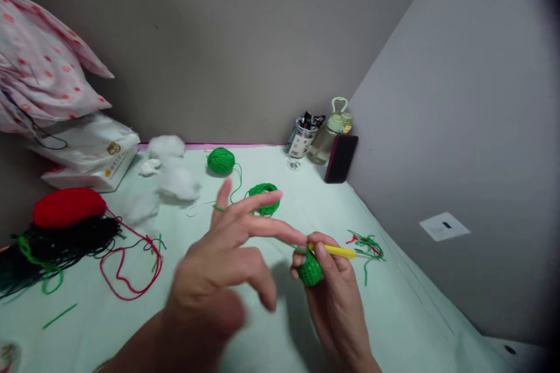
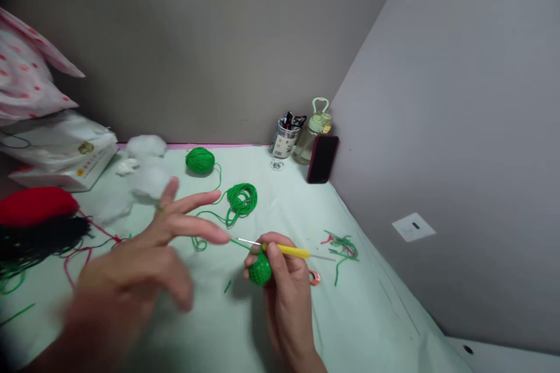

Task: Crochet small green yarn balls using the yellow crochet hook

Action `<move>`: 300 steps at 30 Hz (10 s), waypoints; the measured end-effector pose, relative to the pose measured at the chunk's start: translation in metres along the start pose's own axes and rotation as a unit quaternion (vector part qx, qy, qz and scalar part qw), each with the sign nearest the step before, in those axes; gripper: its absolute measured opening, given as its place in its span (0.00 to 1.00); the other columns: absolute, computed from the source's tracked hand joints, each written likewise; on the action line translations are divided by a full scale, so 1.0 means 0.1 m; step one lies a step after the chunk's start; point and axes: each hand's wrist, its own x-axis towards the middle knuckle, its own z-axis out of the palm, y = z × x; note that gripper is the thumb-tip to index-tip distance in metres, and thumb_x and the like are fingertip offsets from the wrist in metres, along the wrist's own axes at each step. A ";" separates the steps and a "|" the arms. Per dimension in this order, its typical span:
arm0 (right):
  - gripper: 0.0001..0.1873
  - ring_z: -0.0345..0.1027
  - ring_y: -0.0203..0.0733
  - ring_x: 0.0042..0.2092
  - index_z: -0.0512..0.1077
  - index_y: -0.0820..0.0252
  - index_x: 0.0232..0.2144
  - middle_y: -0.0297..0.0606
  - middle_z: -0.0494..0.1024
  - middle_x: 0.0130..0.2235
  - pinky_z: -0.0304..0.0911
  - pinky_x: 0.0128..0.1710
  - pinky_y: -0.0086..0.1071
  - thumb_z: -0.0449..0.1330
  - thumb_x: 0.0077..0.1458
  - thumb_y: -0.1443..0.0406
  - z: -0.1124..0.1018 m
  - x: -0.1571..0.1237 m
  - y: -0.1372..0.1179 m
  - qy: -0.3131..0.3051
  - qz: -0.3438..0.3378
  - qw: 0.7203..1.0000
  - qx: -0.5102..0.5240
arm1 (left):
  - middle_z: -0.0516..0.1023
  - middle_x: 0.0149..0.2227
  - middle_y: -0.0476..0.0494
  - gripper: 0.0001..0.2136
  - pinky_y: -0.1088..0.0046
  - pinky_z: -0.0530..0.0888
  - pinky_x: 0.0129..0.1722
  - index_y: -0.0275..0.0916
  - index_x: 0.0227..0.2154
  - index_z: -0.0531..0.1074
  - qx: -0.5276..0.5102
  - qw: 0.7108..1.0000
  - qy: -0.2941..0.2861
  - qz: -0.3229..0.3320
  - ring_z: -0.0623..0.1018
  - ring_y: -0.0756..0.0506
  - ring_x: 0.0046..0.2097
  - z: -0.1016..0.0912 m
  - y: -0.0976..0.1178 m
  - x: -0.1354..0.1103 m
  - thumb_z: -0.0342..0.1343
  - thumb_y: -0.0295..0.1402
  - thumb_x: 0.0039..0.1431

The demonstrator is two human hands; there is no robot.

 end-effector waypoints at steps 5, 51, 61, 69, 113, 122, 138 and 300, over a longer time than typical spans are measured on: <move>0.12 0.73 0.34 0.30 0.81 0.56 0.35 0.34 0.77 0.32 0.70 0.29 0.28 0.72 0.54 0.55 -0.02 -0.03 0.04 0.017 -0.064 0.997 -0.032 | 0.72 0.65 0.32 0.25 0.36 0.33 0.70 0.39 0.50 0.78 0.307 0.949 -0.023 0.070 0.51 0.29 0.75 0.18 -0.45 -0.20 0.48 0.53 0.69; 0.10 0.74 0.39 0.43 0.83 0.44 0.40 0.34 0.81 0.39 0.69 0.42 0.32 0.64 0.64 0.67 -0.04 -0.11 0.13 -0.020 -0.310 0.925 -0.218 | 0.77 0.38 0.50 0.47 0.72 0.80 0.44 0.49 0.71 0.50 -0.158 0.944 -0.010 -0.290 0.81 0.49 0.36 0.38 -0.26 -0.32 0.67 0.26 0.51; 0.08 0.77 0.43 0.39 0.83 0.48 0.42 0.37 0.85 0.38 0.71 0.39 0.36 0.65 0.63 0.62 -0.10 -0.12 0.16 -0.042 -0.242 0.954 -0.172 | 0.74 0.39 0.50 0.51 0.79 0.76 0.33 0.56 0.72 0.48 -0.274 0.900 0.026 -0.338 0.80 0.48 0.40 0.32 -0.29 -0.37 0.70 0.23 0.50; 0.08 0.76 0.44 0.43 0.82 0.48 0.39 0.37 0.83 0.40 0.71 0.42 0.38 0.62 0.65 0.57 -0.09 -0.03 0.08 -0.157 -0.166 0.969 -0.093 | 0.75 0.42 0.50 0.55 0.83 0.68 0.17 0.62 0.72 0.42 -0.356 0.854 -0.045 -0.377 0.76 0.56 0.20 0.22 -0.33 -0.31 0.72 0.27 0.50; 0.10 0.79 0.33 0.37 0.79 0.50 0.40 0.34 0.87 0.41 0.74 0.41 0.29 0.58 0.69 0.57 -0.13 0.03 0.03 -0.190 -0.120 0.974 -0.040 | 0.74 0.41 0.50 0.49 0.71 0.68 0.36 0.58 0.72 0.46 -0.182 0.910 -0.058 -0.369 0.74 0.46 0.41 0.12 -0.33 -0.27 0.68 0.30 0.54; 0.09 0.80 0.35 0.39 0.79 0.52 0.42 0.34 0.85 0.40 0.75 0.42 0.31 0.58 0.70 0.61 -0.21 0.03 -0.07 -0.222 -0.159 0.952 -0.140 | 0.75 0.41 0.51 0.46 0.70 0.66 0.33 0.53 0.73 0.47 -0.100 0.933 -0.093 -0.333 0.68 0.48 0.34 0.11 -0.37 -0.27 0.64 0.30 0.56; 0.12 0.77 0.38 0.43 0.77 0.51 0.45 0.35 0.83 0.43 0.73 0.45 0.36 0.55 0.70 0.69 -0.22 0.00 -0.16 -0.239 -0.264 0.880 -0.315 | 0.79 0.42 0.53 0.40 0.73 0.69 0.31 0.63 0.71 0.47 0.084 0.976 -0.106 -0.173 0.68 0.49 0.30 0.11 -0.49 -0.38 0.55 0.25 0.64; 0.07 0.75 0.37 0.34 0.78 0.55 0.38 0.38 0.83 0.37 0.72 0.33 0.31 0.61 0.67 0.60 -0.13 0.02 0.03 -0.184 -0.139 0.965 -0.126 | 0.71 0.37 0.53 0.37 0.66 0.67 0.53 0.56 0.63 0.68 -0.235 0.898 -0.019 -0.371 0.75 0.45 0.44 0.26 -0.36 -0.36 0.72 0.29 0.51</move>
